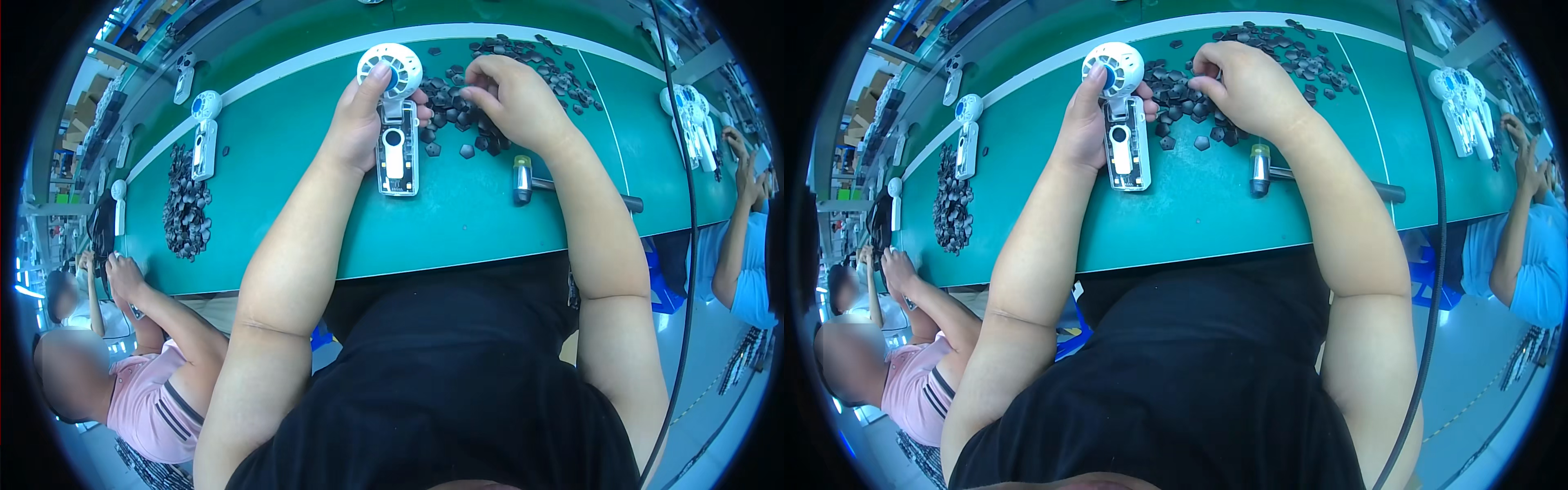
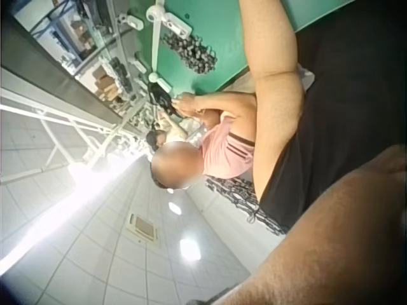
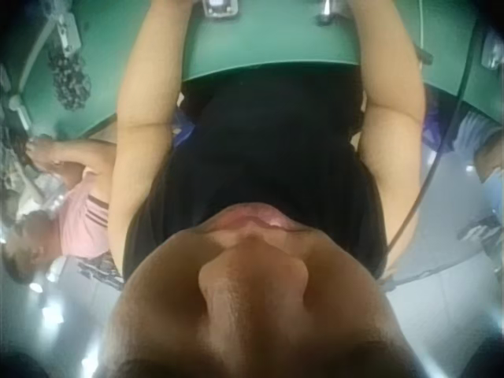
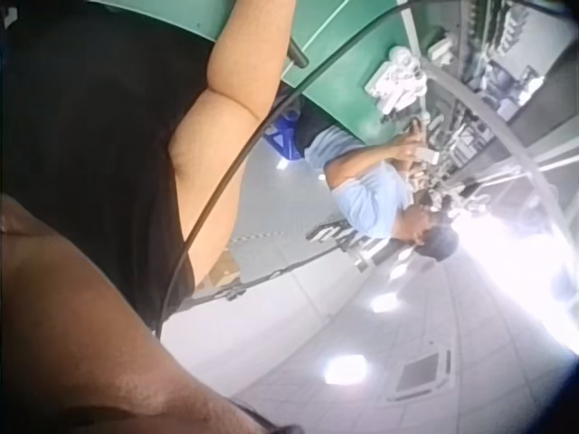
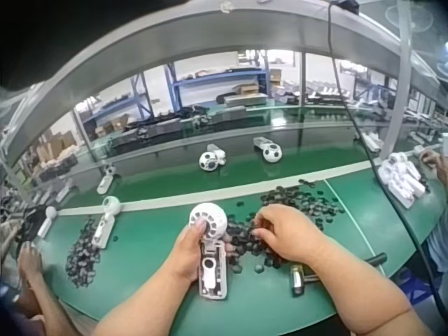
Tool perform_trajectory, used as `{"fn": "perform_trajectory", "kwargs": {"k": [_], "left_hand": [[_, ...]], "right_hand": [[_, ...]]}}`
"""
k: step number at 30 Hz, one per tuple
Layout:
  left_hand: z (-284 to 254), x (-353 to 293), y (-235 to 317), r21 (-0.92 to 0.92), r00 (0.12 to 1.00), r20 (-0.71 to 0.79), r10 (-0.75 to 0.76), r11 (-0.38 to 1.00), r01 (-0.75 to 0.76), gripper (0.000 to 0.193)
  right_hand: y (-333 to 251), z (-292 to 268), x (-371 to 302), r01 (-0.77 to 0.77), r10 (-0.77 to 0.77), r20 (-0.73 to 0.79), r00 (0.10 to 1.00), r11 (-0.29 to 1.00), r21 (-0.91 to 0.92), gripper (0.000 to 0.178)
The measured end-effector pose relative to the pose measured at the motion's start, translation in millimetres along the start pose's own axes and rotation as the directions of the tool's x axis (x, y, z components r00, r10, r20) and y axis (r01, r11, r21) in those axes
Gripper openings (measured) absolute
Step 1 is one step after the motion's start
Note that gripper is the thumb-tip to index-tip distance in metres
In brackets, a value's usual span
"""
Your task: Manual assembly of small plastic components into an electronic device housing on a production line.
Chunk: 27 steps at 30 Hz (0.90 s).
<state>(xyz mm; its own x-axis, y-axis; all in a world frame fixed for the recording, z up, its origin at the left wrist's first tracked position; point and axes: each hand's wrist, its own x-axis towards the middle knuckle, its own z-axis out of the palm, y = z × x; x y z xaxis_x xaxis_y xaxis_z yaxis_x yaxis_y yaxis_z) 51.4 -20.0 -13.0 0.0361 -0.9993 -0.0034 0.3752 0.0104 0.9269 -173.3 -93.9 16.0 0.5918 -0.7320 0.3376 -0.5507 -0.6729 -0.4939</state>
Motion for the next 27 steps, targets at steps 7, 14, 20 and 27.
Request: {"fn": "perform_trajectory", "kwargs": {"k": [7, 14, 20, 27], "left_hand": [[-9.4, 5.6, 5.5, -0.163, 0.999, -0.026, -0.048, 0.986, 0.043, 0.058], [-9.8, 5.5, 3.6, -0.223, 0.995, -0.005, -0.097, 0.970, 0.094, 0.060], [-5.1, 1.9, 1.2, -0.135, 0.996, -0.028, -0.089, 0.987, 0.084, 0.061], [-5.8, 2.8, 1.1, -0.135, 0.995, 0.005, -0.097, 0.986, 0.097, 0.061]], "right_hand": [[-9.3, 11.1, -7.4, 0.283, -0.275, 0.174, 0.945, 0.959, -0.021, 0.018], [-18.8, 29.2, -7.2, 0.461, -0.433, 0.256, 0.864, 0.885, -0.058, 0.015], [-20.8, 25.0, -9.8, 0.465, -0.398, 0.334, 0.854, 0.873, -0.149, 0.011], [-21.7, 26.7, -7.3, 0.414, -0.348, 0.306, 0.886, 0.892, -0.183, 0.009]]}}
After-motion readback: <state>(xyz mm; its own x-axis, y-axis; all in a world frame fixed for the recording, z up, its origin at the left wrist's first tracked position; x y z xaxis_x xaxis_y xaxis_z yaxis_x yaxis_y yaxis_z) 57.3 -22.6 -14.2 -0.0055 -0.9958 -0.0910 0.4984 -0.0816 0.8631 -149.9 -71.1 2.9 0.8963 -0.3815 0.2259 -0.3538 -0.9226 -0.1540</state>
